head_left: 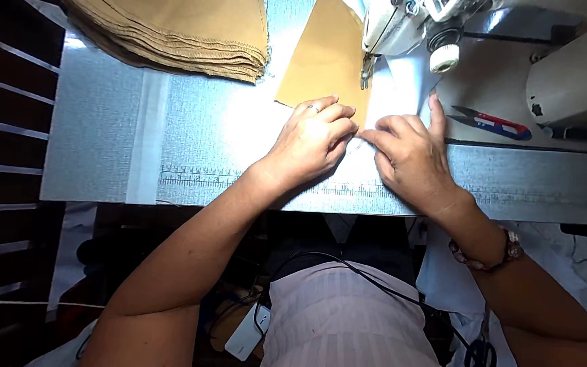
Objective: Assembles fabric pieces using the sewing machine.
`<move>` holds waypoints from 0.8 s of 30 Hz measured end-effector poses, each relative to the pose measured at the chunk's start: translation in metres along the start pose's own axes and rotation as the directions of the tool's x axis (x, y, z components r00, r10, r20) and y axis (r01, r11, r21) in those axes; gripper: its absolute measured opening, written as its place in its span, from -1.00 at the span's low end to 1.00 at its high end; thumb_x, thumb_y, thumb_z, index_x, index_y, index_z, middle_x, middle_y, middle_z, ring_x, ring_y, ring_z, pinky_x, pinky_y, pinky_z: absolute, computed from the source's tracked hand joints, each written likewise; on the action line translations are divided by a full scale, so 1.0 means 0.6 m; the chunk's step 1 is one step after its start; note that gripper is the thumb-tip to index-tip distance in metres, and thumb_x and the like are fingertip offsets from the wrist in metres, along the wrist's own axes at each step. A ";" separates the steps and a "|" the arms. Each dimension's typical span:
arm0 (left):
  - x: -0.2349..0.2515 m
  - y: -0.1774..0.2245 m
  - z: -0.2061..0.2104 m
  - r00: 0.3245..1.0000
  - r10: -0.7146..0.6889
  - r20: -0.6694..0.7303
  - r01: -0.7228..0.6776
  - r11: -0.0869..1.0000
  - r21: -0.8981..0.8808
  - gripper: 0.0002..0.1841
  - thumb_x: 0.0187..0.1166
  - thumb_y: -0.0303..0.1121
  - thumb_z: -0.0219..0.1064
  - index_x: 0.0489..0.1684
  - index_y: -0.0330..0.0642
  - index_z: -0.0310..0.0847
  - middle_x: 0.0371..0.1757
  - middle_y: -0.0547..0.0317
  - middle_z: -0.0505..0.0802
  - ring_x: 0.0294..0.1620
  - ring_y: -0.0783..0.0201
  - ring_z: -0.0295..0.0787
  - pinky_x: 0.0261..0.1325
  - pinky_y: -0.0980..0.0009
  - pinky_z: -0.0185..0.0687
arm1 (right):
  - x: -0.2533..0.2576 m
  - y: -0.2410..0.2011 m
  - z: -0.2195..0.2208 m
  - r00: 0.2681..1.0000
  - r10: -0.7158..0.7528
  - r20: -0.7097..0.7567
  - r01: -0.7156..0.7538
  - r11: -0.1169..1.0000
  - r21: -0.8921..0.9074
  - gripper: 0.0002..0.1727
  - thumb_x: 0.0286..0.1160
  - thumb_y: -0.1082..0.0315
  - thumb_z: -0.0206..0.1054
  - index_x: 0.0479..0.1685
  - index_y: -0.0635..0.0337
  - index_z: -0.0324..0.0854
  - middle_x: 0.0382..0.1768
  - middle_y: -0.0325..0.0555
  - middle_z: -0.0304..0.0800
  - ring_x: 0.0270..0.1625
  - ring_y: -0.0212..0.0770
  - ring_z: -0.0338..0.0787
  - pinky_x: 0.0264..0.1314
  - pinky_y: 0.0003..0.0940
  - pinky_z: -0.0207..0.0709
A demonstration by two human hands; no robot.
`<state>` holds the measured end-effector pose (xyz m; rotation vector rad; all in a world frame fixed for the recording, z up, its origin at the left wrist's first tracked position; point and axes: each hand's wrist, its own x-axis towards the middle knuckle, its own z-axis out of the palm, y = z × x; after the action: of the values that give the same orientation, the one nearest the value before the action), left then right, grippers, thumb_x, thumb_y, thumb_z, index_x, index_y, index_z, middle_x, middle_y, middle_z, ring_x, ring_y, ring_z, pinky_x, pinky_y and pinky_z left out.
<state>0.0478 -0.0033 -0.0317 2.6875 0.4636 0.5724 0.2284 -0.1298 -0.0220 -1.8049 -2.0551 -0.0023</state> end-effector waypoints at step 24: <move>0.091 -0.030 -0.025 0.938 -0.283 0.202 0.289 0.957 0.002 -0.54 0.78 -0.34 0.00 0.56 -0.23 0.57 0.71 -0.09 0.52 0.81 -0.21 0.22 0.79 -0.32 -0.16 | -0.249 0.011 -0.054 0.943 0.176 -0.283 -0.195 0.980 -0.040 -0.74 0.69 0.33 0.19 0.04 0.03 0.83 0.22 0.09 0.85 0.63 0.14 0.55 0.76 0.38 -0.08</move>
<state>0.0842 0.0374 -0.0078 2.5507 0.7650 0.2197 0.2568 -0.2790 -0.0384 -1.9100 -1.7039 -0.2611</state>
